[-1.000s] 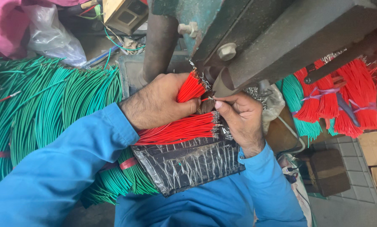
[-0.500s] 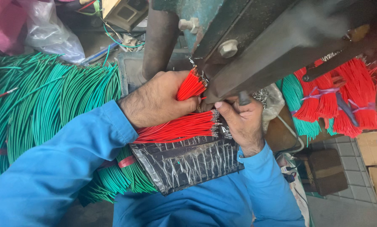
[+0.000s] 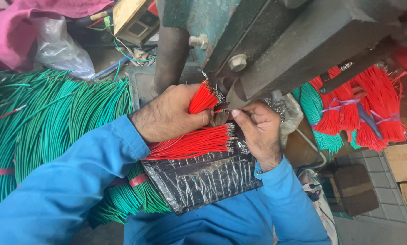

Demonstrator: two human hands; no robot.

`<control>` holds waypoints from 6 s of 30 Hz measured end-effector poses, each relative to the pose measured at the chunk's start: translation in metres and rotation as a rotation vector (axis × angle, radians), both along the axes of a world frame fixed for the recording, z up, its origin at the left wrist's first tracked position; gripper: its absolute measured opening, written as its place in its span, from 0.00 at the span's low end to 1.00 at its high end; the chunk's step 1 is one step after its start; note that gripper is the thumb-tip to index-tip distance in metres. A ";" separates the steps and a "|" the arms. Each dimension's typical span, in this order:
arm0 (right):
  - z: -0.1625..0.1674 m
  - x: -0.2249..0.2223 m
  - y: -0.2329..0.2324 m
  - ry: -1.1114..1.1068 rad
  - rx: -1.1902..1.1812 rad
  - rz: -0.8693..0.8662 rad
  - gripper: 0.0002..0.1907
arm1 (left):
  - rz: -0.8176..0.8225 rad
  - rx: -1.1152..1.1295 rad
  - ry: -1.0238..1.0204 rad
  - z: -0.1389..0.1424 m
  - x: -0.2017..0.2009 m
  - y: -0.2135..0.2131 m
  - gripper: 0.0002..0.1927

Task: The person repeatedly inserts red insulated wires into a press machine and crimps metal terminals onto their ends. The operator holds a bundle of wires in the left hand and feeds them one by one into the tool, then releases the finished wires onto a tray.

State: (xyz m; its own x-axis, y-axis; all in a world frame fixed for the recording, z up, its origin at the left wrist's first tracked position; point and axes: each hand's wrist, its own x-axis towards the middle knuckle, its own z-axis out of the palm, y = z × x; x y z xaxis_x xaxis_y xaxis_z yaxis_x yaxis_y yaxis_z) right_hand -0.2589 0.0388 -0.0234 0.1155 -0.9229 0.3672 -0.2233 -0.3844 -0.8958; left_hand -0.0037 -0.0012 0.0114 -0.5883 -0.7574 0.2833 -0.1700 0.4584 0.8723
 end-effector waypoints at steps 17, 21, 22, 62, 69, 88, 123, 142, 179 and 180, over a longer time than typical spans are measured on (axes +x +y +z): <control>0.013 0.013 0.009 0.214 -0.232 -0.105 0.03 | -0.009 0.021 0.079 -0.005 0.001 -0.002 0.13; 0.014 0.018 0.009 0.084 -0.115 -0.005 0.06 | 0.001 0.019 0.074 -0.006 0.000 -0.003 0.12; 0.015 0.019 0.010 0.075 -0.089 0.012 0.07 | -0.005 0.023 0.081 -0.007 0.000 -0.003 0.12; 0.041 -0.038 0.036 0.792 0.001 0.053 0.06 | 0.012 0.071 0.008 -0.005 -0.002 0.000 0.10; 0.039 -0.051 0.039 0.667 0.025 0.030 0.08 | -0.015 0.132 -0.028 -0.002 -0.001 0.000 0.09; -0.008 -0.037 0.063 0.375 -0.335 -0.300 0.07 | -0.036 0.188 0.034 -0.023 0.002 -0.001 0.10; -0.001 -0.054 0.071 0.432 -0.489 -0.252 0.05 | 0.597 -0.153 0.025 0.015 -0.042 0.057 0.07; 0.012 -0.031 0.062 0.576 -0.539 -0.148 0.05 | 0.253 0.118 0.201 -0.019 -0.014 0.016 0.07; -0.011 0.007 -0.016 -0.025 0.006 0.056 0.05 | -0.099 0.203 0.146 -0.019 -0.004 -0.012 0.08; -0.012 0.006 -0.016 -0.009 0.007 0.053 0.05 | -0.099 0.203 0.138 -0.020 -0.005 -0.012 0.08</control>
State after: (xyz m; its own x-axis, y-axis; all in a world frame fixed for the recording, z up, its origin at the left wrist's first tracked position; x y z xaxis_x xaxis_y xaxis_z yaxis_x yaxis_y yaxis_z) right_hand -0.2525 0.0231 -0.0356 0.1609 -0.9182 0.3619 -0.1947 -0.3890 -0.9004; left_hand -0.0090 -0.0134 -0.0086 -0.6291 -0.7473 0.2138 -0.0060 0.2797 0.9601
